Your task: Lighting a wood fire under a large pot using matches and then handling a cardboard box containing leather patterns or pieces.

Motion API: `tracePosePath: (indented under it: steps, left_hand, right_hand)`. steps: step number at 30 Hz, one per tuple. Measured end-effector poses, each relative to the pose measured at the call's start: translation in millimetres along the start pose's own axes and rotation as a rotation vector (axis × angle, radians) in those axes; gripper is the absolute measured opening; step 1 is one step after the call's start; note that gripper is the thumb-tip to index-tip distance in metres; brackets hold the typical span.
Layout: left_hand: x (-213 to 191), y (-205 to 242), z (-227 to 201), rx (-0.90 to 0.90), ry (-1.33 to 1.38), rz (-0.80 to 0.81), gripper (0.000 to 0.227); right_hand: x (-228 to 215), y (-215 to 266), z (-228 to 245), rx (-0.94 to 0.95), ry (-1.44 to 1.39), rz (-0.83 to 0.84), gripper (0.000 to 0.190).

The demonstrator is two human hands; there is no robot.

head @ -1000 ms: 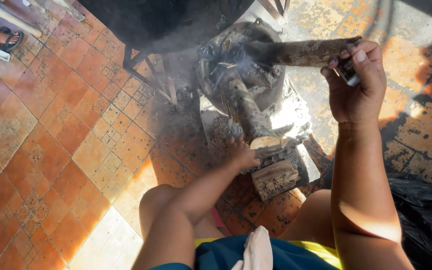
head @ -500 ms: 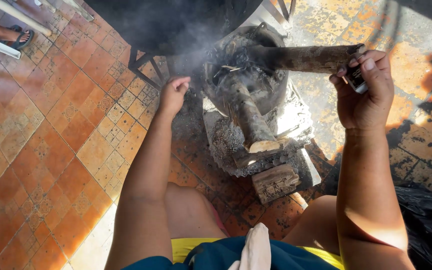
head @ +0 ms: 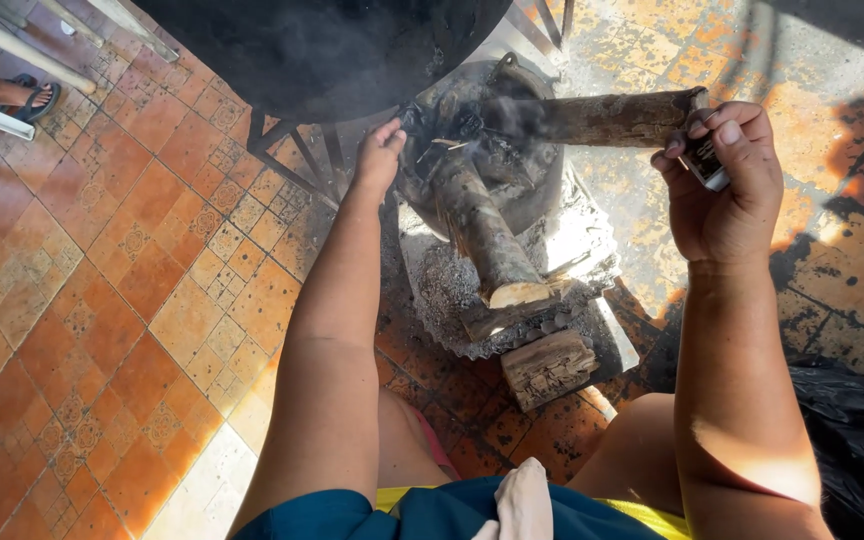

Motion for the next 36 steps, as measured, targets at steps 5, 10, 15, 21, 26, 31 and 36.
tracePosePath:
  steps: [5,10,15,21,26,31,36]
  left_hand:
    - [-1.4,46.9,-33.5,0.188,-0.173,0.112,0.043]
    - [-2.7,88.2,-99.7,0.349,-0.400,0.178,0.042]
    - [1.1,104.8,-165.6,0.385,-0.578,0.259,0.042]
    - [21.2,95.6,-201.3,0.495,-0.737,0.310,0.041]
    - [43.9,83.6,-212.2,0.632,-0.831,0.345,0.039]
    - [64.2,95.1,-208.3,0.349,-0.988,0.574,0.041]
    - [61.4,105.0,-205.6,0.302,-0.917,0.555,0.039]
  right_hand:
    - [3.0,1.1,2.6,-0.002,0.013,-0.009,0.014]
    - [5.4,-2.1,-2.7,0.000,0.003,-0.002,0.015]
    - [13.1,-4.0,-5.0,-0.011,-0.005,0.009,0.016]
    - [18.0,-5.0,-1.1,-0.023,-0.015,0.031,0.016]
    - [16.4,-4.3,-0.3,-0.024,-0.031,0.027,0.015]
    - [16.3,-5.4,1.0,-0.026,-0.036,0.029,0.016]
    - [11.3,-6.0,-0.1,-0.009,0.007,-0.017,0.015]
Point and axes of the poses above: each hand's wrist, its own y-axis away from the middle knuckle, its own x-axis out of the palm, z = x × y, the point moved 5 cm from there along -y, towards the middle knuckle, and after that the axes turned 1 degree about -z, right-handed, at the moved point
